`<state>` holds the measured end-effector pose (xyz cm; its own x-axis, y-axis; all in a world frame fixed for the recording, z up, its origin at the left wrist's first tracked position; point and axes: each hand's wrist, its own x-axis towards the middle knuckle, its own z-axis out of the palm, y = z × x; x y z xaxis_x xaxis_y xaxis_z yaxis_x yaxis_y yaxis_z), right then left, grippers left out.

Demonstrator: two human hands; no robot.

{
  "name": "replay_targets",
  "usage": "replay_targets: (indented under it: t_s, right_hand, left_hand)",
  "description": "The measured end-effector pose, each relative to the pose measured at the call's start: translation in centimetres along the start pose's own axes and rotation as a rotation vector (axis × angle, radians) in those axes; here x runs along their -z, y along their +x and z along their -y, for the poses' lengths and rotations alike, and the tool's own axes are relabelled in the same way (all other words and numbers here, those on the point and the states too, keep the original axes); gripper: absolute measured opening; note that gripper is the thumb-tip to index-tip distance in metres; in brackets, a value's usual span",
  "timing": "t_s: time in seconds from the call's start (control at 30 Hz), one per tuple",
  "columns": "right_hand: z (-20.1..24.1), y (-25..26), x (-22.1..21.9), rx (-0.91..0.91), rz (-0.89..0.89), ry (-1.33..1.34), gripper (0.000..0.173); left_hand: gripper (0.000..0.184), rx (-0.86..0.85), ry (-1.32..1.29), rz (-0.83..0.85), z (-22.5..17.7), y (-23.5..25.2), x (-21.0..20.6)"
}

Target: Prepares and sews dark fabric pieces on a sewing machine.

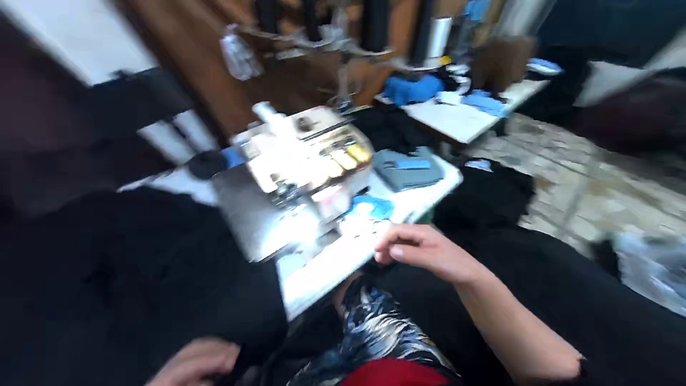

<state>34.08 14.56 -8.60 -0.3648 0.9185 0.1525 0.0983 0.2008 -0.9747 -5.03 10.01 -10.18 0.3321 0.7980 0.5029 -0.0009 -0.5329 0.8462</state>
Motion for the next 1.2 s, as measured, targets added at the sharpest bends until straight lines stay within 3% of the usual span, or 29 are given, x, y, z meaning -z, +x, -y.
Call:
replay_targets:
  t_s: [0.1, 0.2, 0.3, 0.4, 0.53, 0.67, 0.77, 0.87, 0.97, 1.2]
  right_hand:
    - [-0.3, 3.2, -5.0, 0.058, 0.377, -0.126, 0.028]
    - [0.2, 6.5, -10.8, 0.268, 0.561, -0.295, 0.026]
    - [0.9, 9.9, -16.4, 0.442, 0.537, -0.38, 0.024]
    - [0.9, 13.8, -21.6, 0.541, 0.364, -0.439, 0.019]
    - [0.5, 19.9, -25.6, 0.421, 0.171, -0.657, 0.019]
    - [0.0, 25.2, -27.5, -0.013, 0.156, -0.786, 0.03]
    - [-0.5, 26.8, -28.1, -0.198, 0.241, -0.796, 0.028]
    - [-1.0, 27.2, -27.7, -0.2, 0.252, -0.745, 0.02]
    - [-0.3, 26.8, -27.0, -0.2, 0.193, -0.602, 0.021]
    - [1.3, 23.3, -24.9, 0.064, 0.102, -0.26, 0.017]
  left_hand:
    - [0.026, 0.089, 0.275, -0.266, 0.5, -1.6, 2.8]
    - [0.031, 0.239, 0.564, -0.478, 0.7, -2.3, 6.1]
    - [0.029, 0.339, 0.765, -0.506, 1.5, -1.3, 9.7]
    - [0.026, 0.374, 0.855, -0.495, 3.5, 0.7, 13.1]
    - [0.03, 0.494, 0.922, -0.377, 6.1, 3.5, 16.5]
    - [0.042, 0.455, 0.995, -0.218, 9.0, 4.8, 17.8]
    - [0.038, 0.467, 1.038, -0.133, 10.0, 5.7, 18.3]
    - [0.024, 0.45, 1.049, -0.121, 10.2, 6.2, 18.8]
    - [0.021, 0.447, 0.939, -0.156, 8.6, 6.5, 18.7]
    - [0.017, 0.326, 0.787, -0.212, 2.0, 7.2, 17.5]
